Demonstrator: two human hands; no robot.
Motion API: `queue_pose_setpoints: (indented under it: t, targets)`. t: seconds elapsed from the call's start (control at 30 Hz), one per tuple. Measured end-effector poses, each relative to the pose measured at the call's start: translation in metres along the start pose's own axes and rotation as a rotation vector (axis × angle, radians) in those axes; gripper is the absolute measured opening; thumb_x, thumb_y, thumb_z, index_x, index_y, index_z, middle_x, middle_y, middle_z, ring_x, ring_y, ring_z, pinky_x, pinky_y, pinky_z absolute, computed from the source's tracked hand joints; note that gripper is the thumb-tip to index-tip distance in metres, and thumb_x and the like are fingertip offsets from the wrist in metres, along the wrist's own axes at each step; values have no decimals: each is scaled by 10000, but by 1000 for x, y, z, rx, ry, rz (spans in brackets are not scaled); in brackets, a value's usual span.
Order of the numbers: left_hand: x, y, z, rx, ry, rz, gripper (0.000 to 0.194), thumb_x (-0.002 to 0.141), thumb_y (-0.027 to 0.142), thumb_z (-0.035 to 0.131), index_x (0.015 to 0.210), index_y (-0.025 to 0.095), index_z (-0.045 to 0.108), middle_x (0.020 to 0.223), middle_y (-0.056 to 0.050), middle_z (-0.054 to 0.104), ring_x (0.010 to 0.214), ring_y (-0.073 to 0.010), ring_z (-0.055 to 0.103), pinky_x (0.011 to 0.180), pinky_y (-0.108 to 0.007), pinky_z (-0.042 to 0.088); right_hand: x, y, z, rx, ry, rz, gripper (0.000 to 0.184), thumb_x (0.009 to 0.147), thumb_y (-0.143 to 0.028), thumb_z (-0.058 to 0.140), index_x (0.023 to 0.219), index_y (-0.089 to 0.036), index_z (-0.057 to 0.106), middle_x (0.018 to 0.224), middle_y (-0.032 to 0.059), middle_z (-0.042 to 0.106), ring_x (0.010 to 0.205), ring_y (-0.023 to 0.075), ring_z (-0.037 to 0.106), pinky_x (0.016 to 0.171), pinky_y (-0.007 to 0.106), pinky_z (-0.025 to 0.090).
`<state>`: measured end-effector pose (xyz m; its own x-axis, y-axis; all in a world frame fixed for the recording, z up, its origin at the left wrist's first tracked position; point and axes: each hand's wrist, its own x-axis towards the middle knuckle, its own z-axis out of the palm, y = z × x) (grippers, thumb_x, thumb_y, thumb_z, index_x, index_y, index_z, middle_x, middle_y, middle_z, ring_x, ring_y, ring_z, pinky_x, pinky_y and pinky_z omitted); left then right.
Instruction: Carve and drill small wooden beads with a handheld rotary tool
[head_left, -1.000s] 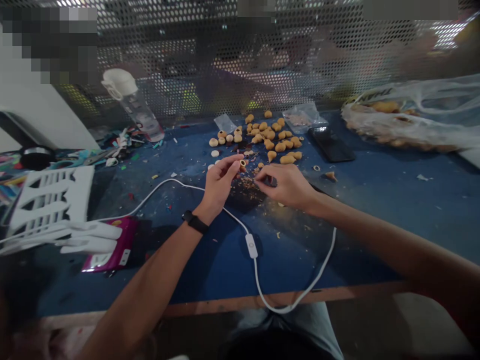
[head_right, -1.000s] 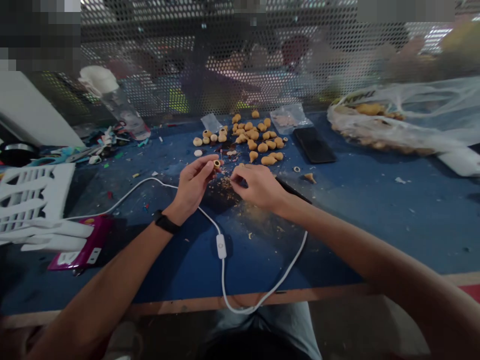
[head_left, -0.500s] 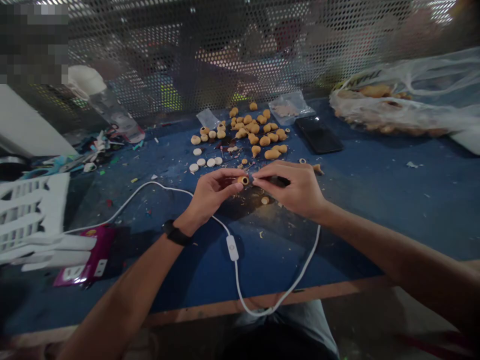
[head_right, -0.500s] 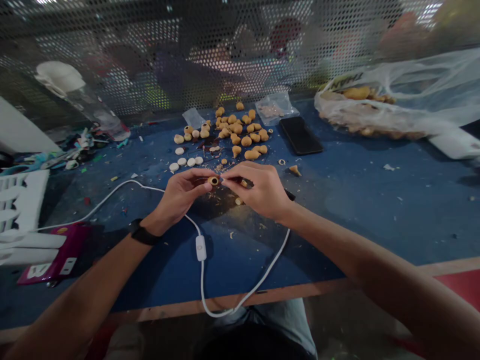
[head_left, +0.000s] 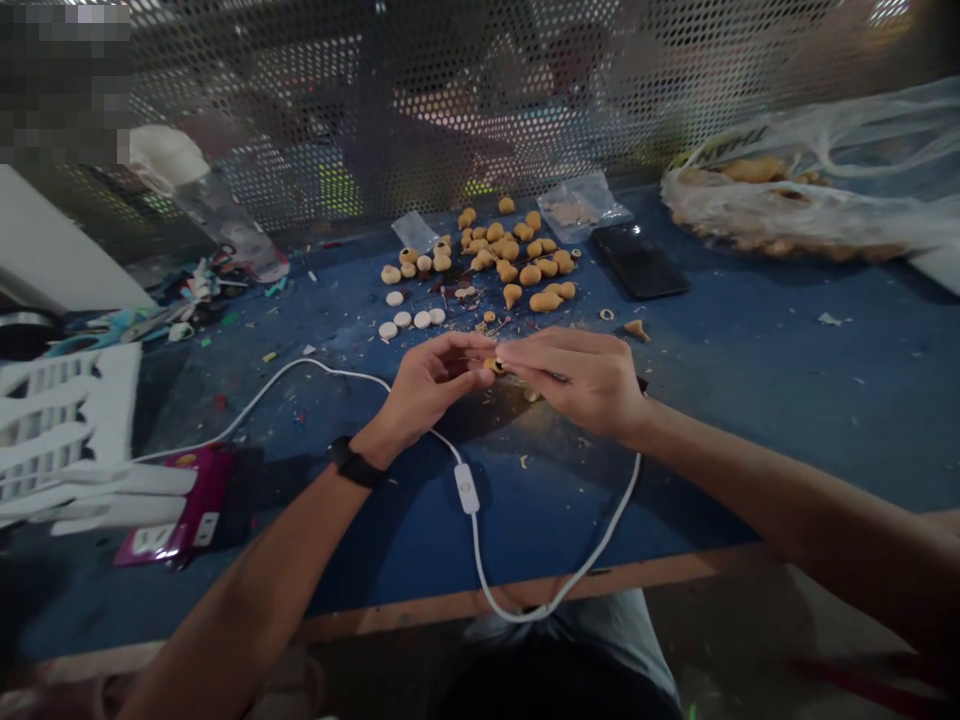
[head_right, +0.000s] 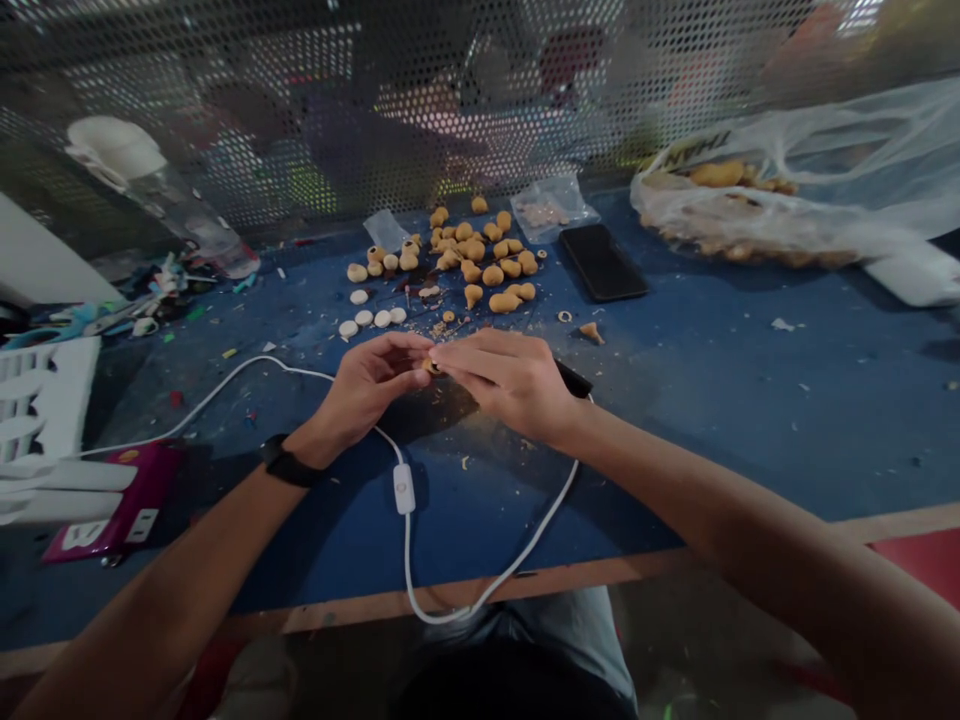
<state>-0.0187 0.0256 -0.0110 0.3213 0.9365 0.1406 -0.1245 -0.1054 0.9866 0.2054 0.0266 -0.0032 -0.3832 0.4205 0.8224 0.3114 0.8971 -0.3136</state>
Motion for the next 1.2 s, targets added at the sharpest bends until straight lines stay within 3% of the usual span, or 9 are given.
queue_pose_setpoints:
  t: [0.17, 0.37, 0.53, 0.7, 0.83, 1.0, 1.2]
  targets:
    - [1, -1, -1, -2, 30, 28, 388, 751, 374, 952, 1066, 226, 779, 1021, -63, 819, 951, -202, 782, 846, -340, 676, -2, 4, 0, 0, -76, -35, 340, 1021, -130, 633, 1261, -311, 792, 1143, 30, 839, 1060, 237, 803, 960, 418, 668]
    - [1, 0, -1, -13, 41, 29, 388, 759, 401, 945, 1071, 240, 780, 1019, -53, 818, 946, -195, 784, 867, -341, 672, 1, 1, 1, -3, -78, -6, 366, 1008, -128, 615, 1278, -315, 778, 1165, 42, 831, 1074, 247, 790, 939, 440, 660]
    - [0, 2, 2, -67, 36, 8, 386, 752, 406, 950, 1066, 252, 786, 1004, -44, 817, 909, -177, 776, 835, -316, 672, 2, -3, 0, -47, -47, 35, 462, 1016, -159, 628, 1464, -271, 648, 1195, 84, 816, 1006, 236, 782, 901, 418, 649]
    - [0, 2, 2, -21, 51, 24, 390, 759, 438, 941, 1058, 242, 785, 918, -33, 794, 816, -160, 755, 794, -308, 671, 1, -2, 2, -3, -67, 11, 331, 1019, -165, 620, 1310, -275, 733, 1172, 79, 821, 1080, 252, 775, 932, 424, 638]
    - [0, 1, 2, -20, 53, 36, 395, 764, 439, 938, 1066, 239, 778, 941, -37, 794, 837, -165, 756, 794, -308, 667, 1, -1, 3, -19, -58, 45, 368, 1026, -186, 621, 1376, -273, 694, 1169, 78, 818, 1022, 233, 779, 899, 404, 644]
    - [-1, 1, 2, -11, 37, 35, 389, 770, 418, 938, 1068, 229, 774, 901, -22, 782, 816, -148, 744, 797, -287, 652, 2, -1, 5, -4, -26, 9, 217, 1027, -167, 636, 1166, -254, 778, 1098, 75, 835, 1034, 236, 786, 897, 406, 646]
    - [0, 2, 3, -52, 41, 10, 388, 755, 357, 951, 1063, 207, 768, 898, -11, 781, 813, -130, 739, 792, -259, 641, 2, 1, 6, 11, 14, -30, 226, 1007, -142, 669, 1177, -236, 783, 1073, 82, 832, 976, 227, 791, 858, 377, 646]
